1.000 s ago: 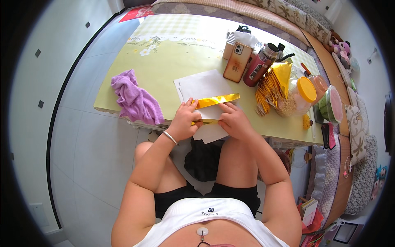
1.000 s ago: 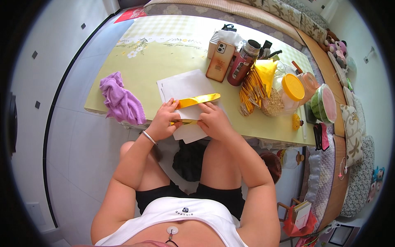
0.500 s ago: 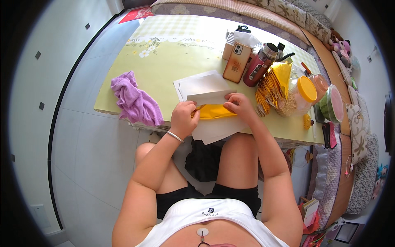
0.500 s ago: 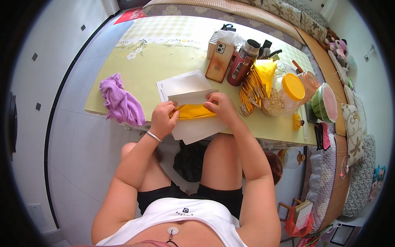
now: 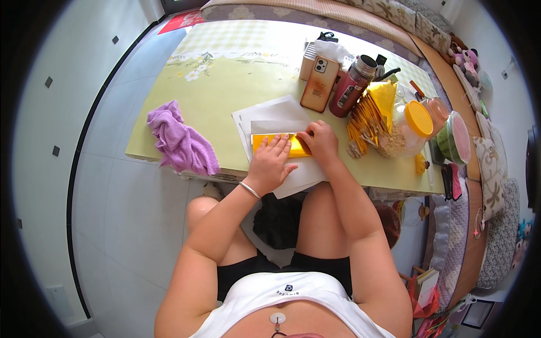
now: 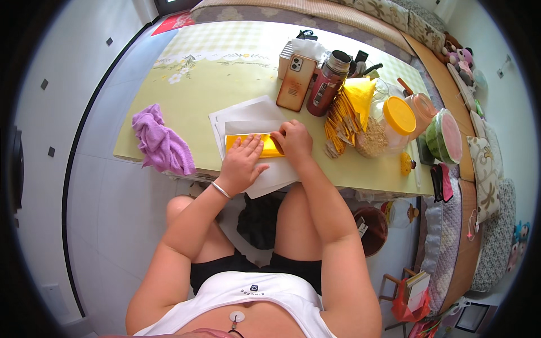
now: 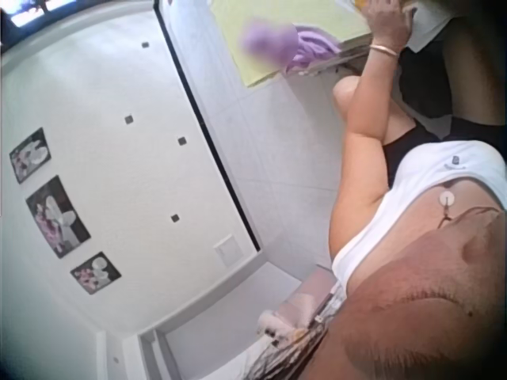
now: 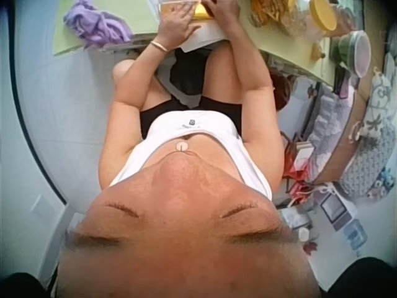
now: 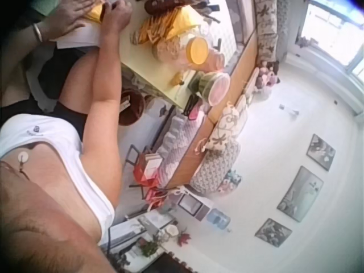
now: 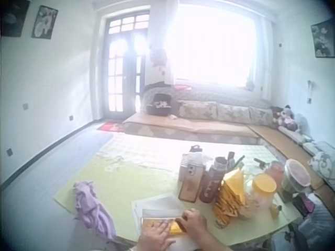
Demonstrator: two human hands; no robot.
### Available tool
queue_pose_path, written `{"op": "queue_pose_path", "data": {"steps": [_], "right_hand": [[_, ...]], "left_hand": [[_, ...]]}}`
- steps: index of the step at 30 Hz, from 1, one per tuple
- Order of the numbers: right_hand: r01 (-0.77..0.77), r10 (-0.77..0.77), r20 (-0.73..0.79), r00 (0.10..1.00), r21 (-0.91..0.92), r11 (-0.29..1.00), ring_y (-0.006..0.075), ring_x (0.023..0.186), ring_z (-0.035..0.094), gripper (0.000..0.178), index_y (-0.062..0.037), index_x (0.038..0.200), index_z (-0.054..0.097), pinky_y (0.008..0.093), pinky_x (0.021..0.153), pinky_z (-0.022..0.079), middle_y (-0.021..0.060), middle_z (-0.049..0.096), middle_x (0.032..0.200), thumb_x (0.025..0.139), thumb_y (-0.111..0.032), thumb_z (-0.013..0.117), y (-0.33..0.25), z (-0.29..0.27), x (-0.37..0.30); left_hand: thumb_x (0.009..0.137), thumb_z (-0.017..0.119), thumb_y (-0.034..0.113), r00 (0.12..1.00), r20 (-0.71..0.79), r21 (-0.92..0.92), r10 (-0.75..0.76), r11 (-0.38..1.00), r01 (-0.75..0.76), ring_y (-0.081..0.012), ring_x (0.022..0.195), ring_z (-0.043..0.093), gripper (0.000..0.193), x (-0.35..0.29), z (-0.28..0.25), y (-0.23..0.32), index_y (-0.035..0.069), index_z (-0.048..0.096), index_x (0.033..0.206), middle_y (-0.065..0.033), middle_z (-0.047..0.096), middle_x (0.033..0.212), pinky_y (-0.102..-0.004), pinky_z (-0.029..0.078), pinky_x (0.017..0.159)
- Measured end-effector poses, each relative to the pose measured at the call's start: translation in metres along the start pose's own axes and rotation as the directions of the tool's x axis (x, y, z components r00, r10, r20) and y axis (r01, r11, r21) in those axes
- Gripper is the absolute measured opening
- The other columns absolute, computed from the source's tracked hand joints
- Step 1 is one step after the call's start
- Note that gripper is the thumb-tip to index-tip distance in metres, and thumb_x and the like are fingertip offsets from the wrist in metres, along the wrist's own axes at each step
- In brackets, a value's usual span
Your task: The person sits on the floor and folds multiple sheets of yellow paper by hand. They fold each sheet in half, then fold the edges inward to create a smaller rectangular shape, and place the finished pieces into a pile on the table.
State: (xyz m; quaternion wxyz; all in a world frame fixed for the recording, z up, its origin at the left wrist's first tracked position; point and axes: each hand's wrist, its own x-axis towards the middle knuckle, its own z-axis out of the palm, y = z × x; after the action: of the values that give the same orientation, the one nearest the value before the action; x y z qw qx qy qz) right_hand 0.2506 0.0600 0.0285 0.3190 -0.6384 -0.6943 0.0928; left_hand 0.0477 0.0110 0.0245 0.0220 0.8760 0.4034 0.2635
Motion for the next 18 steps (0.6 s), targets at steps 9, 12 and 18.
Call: {"op": "queue_pose_path", "data": {"steps": [9,12,18], "right_hand": [[-0.044,0.044,0.022,0.999,-0.035,0.998,0.0293,0.087,0.063,0.029,-0.0096,0.074,0.068,0.0438,0.073,0.051,0.0075,0.064,0.084,0.079,-0.035,0.08,-0.0025,-0.0002,0.0027],[-0.047,0.048,0.014,0.999,-0.039,0.998,0.0291,0.087,0.063,0.029,-0.01,0.074,0.068,0.0438,0.073,0.051,0.0073,0.064,0.083,0.079,-0.035,0.081,-0.0025,0.0004,0.0022],[-0.052,0.052,0.0,0.999,-0.05,0.997,0.0288,0.088,0.063,0.029,-0.0105,0.074,0.067,0.0436,0.074,0.051,0.0068,0.063,0.084,0.079,-0.036,0.081,-0.0017,0.0031,0.0021]], "left_hand": [[0.092,0.061,0.052,0.999,0.04,0.126,-0.016,0.992,0.01,-0.0338,0.141,0.044,0.072,-0.0035,0.008,0.0074,-0.002,0.055,0.138,-0.0197,0.05,0.149,-0.057,0.029,0.116],[0.092,0.061,0.052,0.999,0.04,0.135,-0.028,0.991,0.023,-0.0342,0.141,0.044,0.072,-0.0037,0.0087,0.0089,-0.002,0.054,0.14,-0.02,0.05,0.149,-0.0582,0.028,0.115],[0.093,0.059,0.053,0.998,0.048,0.133,-0.039,0.991,0.032,-0.0371,0.142,0.043,0.071,-0.0046,0.0098,0.0093,0.002,0.053,0.142,-0.0215,0.048,0.15,-0.0599,0.028,0.115]]}}
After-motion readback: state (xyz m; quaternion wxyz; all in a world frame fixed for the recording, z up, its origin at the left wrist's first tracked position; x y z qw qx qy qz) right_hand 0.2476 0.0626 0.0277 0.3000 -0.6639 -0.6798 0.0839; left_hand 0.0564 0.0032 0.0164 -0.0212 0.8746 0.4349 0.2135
